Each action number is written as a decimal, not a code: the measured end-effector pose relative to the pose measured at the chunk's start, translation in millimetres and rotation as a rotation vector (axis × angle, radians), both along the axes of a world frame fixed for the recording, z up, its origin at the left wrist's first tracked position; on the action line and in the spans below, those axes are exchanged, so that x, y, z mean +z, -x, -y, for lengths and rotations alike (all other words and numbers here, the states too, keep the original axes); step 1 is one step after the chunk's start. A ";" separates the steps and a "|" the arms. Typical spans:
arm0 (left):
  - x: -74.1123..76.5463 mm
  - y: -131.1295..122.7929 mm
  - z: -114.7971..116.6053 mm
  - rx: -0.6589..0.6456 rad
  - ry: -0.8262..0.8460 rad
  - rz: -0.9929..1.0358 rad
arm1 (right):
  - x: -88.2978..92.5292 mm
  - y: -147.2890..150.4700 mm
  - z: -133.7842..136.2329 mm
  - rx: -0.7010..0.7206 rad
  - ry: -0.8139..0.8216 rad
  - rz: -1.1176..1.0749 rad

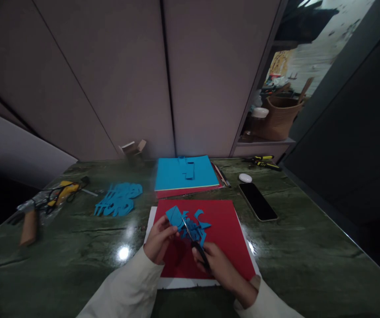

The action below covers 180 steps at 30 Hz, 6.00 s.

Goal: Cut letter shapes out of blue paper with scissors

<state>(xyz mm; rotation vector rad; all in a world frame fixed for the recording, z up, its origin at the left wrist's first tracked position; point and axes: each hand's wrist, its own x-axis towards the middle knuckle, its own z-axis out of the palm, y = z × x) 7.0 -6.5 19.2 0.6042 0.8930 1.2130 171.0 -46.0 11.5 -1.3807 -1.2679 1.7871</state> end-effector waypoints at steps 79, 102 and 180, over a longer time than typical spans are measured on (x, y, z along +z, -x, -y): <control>-8.8 3.1 0.4 -0.028 -0.143 -0.374 | -2.3 -0.1 3.6 -0.010 0.018 -0.076; -9.7 2.2 -1.8 -0.024 -0.141 -0.367 | -7.3 -0.1 4.9 -0.038 0.007 -0.040; -8.3 1.1 -0.6 -0.010 -0.113 -0.355 | -3.8 7.1 5.6 -0.143 0.108 -0.091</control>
